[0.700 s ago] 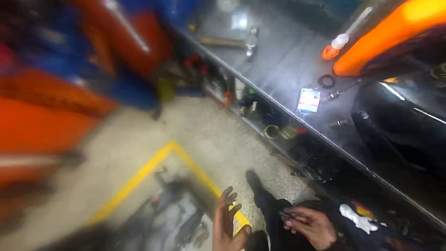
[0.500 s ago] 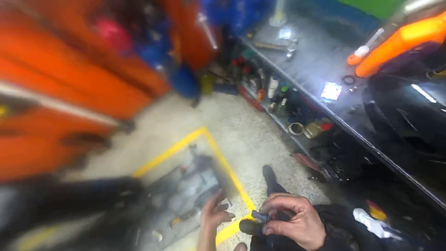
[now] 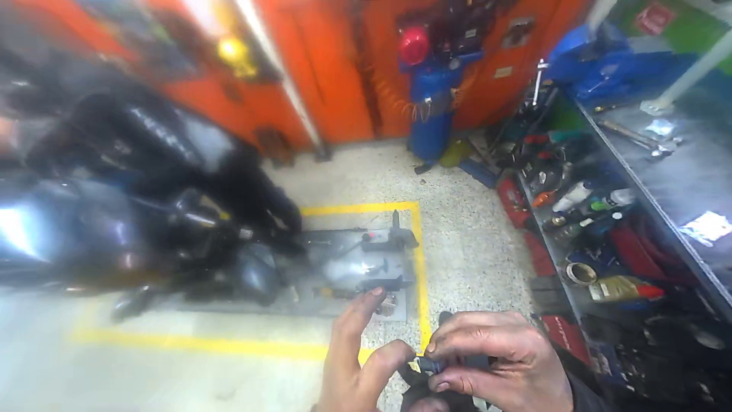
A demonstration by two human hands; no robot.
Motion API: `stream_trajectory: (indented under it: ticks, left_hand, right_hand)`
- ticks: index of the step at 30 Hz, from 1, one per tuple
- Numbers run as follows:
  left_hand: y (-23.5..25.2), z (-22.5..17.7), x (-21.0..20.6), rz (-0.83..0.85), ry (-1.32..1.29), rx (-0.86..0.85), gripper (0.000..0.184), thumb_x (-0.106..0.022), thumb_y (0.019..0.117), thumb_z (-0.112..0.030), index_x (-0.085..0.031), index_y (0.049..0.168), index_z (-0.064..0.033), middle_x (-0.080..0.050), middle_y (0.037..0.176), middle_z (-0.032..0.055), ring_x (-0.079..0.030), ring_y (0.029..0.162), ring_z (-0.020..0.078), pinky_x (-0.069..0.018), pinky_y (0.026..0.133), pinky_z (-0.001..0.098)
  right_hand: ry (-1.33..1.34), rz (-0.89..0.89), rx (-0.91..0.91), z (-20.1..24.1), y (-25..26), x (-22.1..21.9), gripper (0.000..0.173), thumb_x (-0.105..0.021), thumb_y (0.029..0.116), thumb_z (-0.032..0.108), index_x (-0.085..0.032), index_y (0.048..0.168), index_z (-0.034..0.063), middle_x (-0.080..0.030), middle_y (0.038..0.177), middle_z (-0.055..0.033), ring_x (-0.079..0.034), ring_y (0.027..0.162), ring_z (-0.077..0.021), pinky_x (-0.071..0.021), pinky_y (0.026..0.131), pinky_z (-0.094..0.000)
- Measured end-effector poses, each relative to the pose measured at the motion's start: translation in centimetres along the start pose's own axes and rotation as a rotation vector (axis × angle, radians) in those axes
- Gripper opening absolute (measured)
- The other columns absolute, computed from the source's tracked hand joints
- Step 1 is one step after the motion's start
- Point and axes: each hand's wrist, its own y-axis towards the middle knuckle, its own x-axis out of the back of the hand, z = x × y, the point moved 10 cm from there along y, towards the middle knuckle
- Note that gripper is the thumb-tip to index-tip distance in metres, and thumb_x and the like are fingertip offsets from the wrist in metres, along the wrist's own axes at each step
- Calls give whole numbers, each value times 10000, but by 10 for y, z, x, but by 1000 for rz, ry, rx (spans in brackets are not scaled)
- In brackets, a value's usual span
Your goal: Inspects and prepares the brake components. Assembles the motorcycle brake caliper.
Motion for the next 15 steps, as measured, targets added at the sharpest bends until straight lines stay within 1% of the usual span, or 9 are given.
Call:
stream_trajectory:
  ticks: [2, 4, 6, 8, 10, 11, 12, 14, 15]
  left_hand:
    - [-2, 1, 6, -4, -24, -9, 409, -752, 860, -568, -602, 1103, -276, -407, 1543, 25, -405, 1458, 228, -445, 1149, 443]
    - [-3, 1, 7, -2, -122, -21, 363, -736, 884, -542, -611, 1102, -279, -400, 1554, 6, -400, 1461, 222, -442, 1151, 426]
    - [-5, 0, 6, 15, -198, -26, 329, -735, 891, -522, -627, 1105, -295, -387, 1566, -13, -385, 1470, 219, -433, 1158, 424]
    - [-6, -2, 3, 46, -237, -25, 298, -742, 892, -510, -642, 1070, -293, -373, 1576, -21, -357, 1484, 212, -405, 1179, 428]
    - [-5, -1, 3, 27, -285, -19, 292, -744, 887, -509, -656, 1051, -284, -387, 1573, -23, -368, 1478, 219, -405, 1179, 435]
    - [-3, 1, 5, 0, -304, -9, 311, -741, 882, -522, -663, 1076, -291, -395, 1571, -28, -381, 1471, 221, -413, 1170, 435]
    - [0, 2, 6, -26, -301, 0, 345, -740, 875, -529, -660, 1127, -307, -394, 1576, -33, -389, 1467, 223, -422, 1160, 435]
    - [7, 0, 6, -55, -225, -12, 429, -743, 869, -531, -632, 1232, -331, -374, 1590, -29, -390, 1466, 225, -431, 1152, 428]
    - [11, -4, 3, -60, -159, -27, 450, -745, 869, -534, -622, 1255, -337, -377, 1586, -28, -387, 1467, 219, -431, 1153, 424]
  right_hand:
    - [3, 12, 9, 3, 3, -8, 188, -803, 898, 144, -750, 1033, 24, -753, 969, -80, -710, 820, -72, -609, 723, -197]
    - [7, 11, 6, 3, 5, -9, 186, -797, 905, 148, -746, 1028, 18, -751, 948, -83, -705, 796, -71, -605, 709, -198]
    - [-8, -14, -5, 1, 7, -5, 194, -792, 911, 171, -740, 1023, 22, -749, 920, -72, -696, 774, -60, -598, 703, -196]
    - [-13, -53, -23, 0, 9, 2, 202, -793, 911, 192, -736, 1019, 31, -747, 906, -59, -689, 762, -49, -593, 694, -192]
    - [8, -68, -44, -2, 10, 9, 213, -798, 907, 201, -728, 1023, 37, -749, 900, -48, -692, 752, -46, -598, 687, -193]
    - [18, -65, -51, -3, 11, 12, 216, -799, 906, 202, -723, 1026, 39, -751, 902, -47, -699, 753, -49, -604, 689, -197]
    - [29, -64, -54, -3, 11, 14, 218, -804, 901, 198, -722, 1027, 39, -752, 903, -49, -701, 750, -52, -606, 686, -198]
    - [42, -62, -56, -4, 12, 18, 218, -816, 888, 190, -719, 1012, 39, -749, 894, -50, -697, 736, -52, -602, 671, -195]
    - [46, -63, -57, -4, 13, 20, 218, -822, 883, 191, -716, 1002, 43, -748, 887, -48, -695, 729, -50, -601, 664, -193]
